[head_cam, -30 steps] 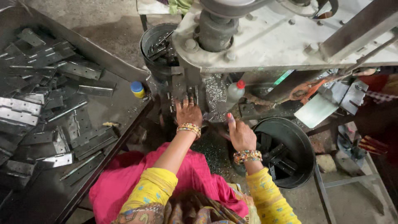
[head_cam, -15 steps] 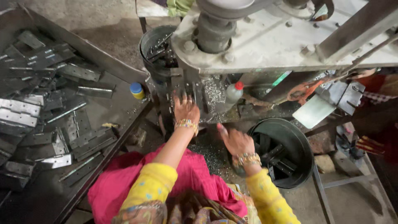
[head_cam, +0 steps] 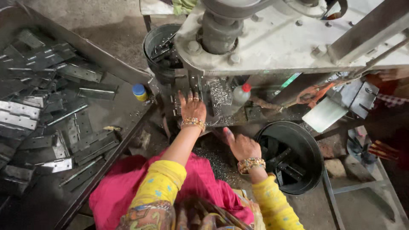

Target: The person is operating a punch press to manufacture metal hinges. They pick up a raw metal hinge component, place it into the press, activate the machine to punch or bend the part, and then discard the finished piece into a bin.

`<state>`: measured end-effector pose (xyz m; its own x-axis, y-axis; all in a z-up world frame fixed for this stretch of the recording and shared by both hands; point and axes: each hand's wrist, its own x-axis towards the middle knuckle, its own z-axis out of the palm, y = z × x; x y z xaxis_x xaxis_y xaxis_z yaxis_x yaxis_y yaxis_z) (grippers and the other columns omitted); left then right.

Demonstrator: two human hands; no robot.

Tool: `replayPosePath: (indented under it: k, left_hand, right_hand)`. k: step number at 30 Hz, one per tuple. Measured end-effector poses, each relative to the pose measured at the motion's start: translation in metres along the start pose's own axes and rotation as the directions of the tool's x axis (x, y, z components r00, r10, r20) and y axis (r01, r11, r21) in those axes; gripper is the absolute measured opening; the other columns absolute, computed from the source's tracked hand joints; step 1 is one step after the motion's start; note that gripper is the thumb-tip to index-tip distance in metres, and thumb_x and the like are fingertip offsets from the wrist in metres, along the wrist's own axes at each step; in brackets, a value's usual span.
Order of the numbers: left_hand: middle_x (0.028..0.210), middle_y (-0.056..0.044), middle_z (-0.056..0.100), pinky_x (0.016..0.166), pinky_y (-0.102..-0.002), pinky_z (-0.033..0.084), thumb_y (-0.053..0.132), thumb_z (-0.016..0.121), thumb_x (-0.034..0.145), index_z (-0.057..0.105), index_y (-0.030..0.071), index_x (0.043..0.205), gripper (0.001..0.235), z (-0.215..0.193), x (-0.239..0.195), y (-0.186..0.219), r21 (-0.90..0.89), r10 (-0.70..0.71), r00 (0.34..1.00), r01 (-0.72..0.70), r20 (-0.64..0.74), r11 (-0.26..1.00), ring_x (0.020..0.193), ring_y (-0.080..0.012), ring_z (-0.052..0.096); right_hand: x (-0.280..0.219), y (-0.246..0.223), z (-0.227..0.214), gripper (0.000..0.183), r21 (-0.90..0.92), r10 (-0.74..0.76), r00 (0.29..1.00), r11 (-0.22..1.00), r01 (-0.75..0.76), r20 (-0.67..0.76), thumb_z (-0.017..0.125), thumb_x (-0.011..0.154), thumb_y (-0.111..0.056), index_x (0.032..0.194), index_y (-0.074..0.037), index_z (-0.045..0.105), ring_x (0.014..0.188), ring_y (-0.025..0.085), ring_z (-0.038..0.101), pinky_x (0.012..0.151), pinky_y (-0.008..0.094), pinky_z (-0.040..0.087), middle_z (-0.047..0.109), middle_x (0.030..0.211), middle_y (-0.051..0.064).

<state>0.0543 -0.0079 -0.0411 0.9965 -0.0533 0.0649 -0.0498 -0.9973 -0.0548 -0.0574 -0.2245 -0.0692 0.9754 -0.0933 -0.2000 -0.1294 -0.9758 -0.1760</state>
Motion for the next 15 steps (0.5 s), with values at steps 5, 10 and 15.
replayPosePath:
  k: [5,10,15]
  left_hand:
    - [0.149,-0.011,0.054,0.117,-0.068,0.005,0.021,0.045,0.096,0.071,0.01,0.126,0.042,0.018,0.002,0.003,-0.072,-0.041,0.978,0.027,-0.204,0.997,0.14,-0.0285,0.041]
    - [0.156,-0.001,0.049,0.124,-0.064,0.001,0.021,0.043,0.1,0.074,0.015,0.121,0.038,-0.016,-0.002,-0.005,-0.002,0.0,0.998,0.0,0.059,1.0,0.151,-0.0257,0.034]
    - [0.153,-0.004,0.054,0.124,-0.063,0.002,0.022,0.044,0.102,0.072,0.011,0.127,0.039,-0.032,0.03,-0.017,0.1,-0.062,0.998,0.059,0.028,0.993,0.154,-0.027,0.032]
  right_hand:
    - [-0.032,0.022,0.041,0.078,0.223,0.016,1.0,0.975,-0.02,0.022,0.039,0.088,-0.077,0.079,-0.006,0.07,0.09,0.044,0.071,0.079,0.052,0.056,0.073,0.086,0.025]
    - [-0.014,0.017,0.023,0.08,0.183,0.08,0.974,0.976,-0.12,0.212,0.039,0.094,-0.078,0.091,-0.007,0.074,0.097,0.044,0.069,0.086,0.051,0.054,0.071,0.093,0.029]
    - [0.011,0.011,0.013,0.069,0.003,-0.108,0.994,0.994,0.108,0.012,0.037,0.098,-0.069,0.098,-0.011,0.074,0.092,0.038,0.073,0.083,0.048,0.057,0.075,0.094,0.023]
